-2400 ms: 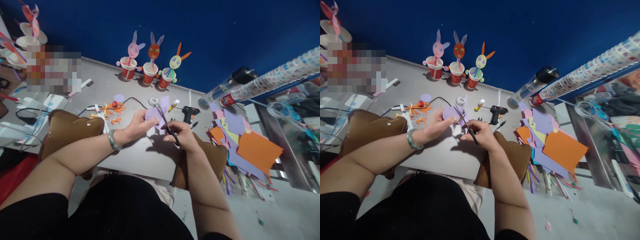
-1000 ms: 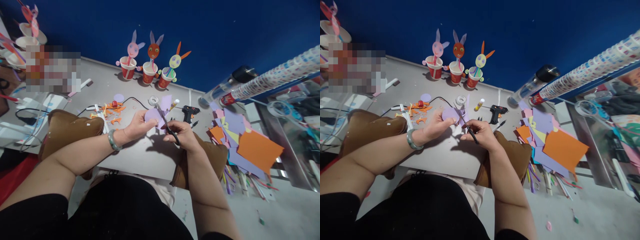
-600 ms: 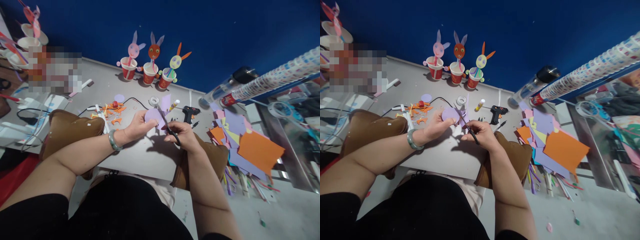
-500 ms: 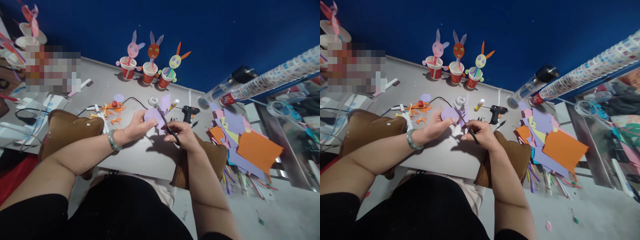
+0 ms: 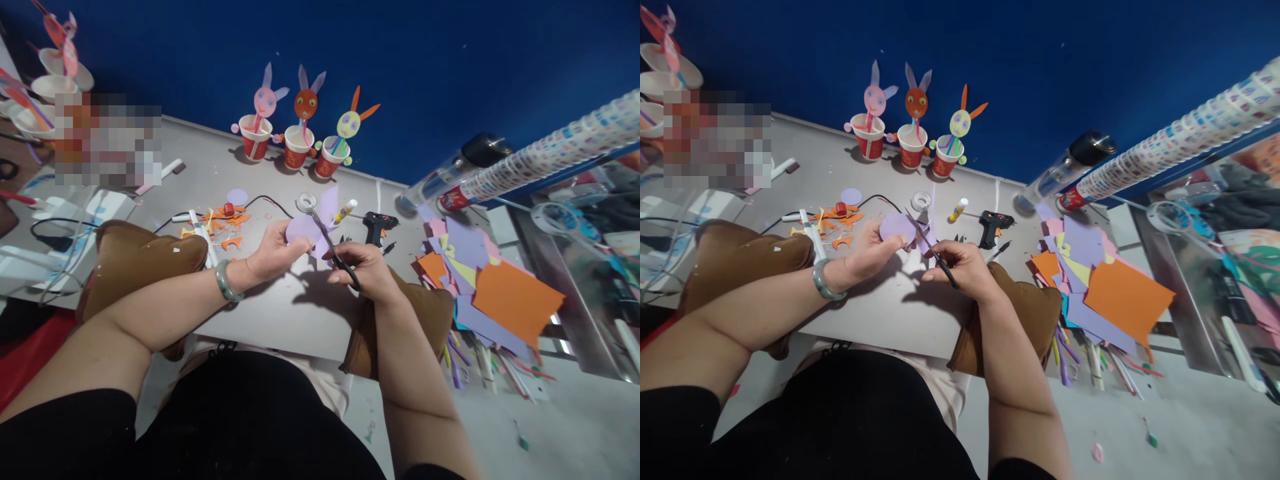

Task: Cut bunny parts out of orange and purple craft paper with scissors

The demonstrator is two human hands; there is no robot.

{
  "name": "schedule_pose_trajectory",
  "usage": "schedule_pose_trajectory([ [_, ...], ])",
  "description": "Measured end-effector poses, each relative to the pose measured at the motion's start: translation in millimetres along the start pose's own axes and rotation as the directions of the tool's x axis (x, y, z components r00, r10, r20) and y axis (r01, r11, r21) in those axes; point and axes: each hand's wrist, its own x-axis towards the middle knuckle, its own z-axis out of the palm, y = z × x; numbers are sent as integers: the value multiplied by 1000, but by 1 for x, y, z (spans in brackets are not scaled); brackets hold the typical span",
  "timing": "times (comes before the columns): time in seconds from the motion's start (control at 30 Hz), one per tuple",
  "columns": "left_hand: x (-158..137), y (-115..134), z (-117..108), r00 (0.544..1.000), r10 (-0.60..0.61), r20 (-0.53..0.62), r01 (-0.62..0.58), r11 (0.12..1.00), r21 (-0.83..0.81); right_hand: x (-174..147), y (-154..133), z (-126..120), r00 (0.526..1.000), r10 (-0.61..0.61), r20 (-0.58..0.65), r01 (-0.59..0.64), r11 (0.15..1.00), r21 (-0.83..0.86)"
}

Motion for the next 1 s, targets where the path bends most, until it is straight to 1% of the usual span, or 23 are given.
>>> schedule_pose_trajectory([
  [0.57,1,0,0,1000,11,-20,-11,1000,-11,1,-3,0,1000,-17,1,17,999,-34],
  [0.77,1,0,0,998,38,-42,-37,999,3,1,-1,-1,999,-33,-11,32,998,-51],
  [1.0,1,-5,-2,998,44,-53,-44,999,0,1,0,0,1000,-13,-3,13,999,-37],
])
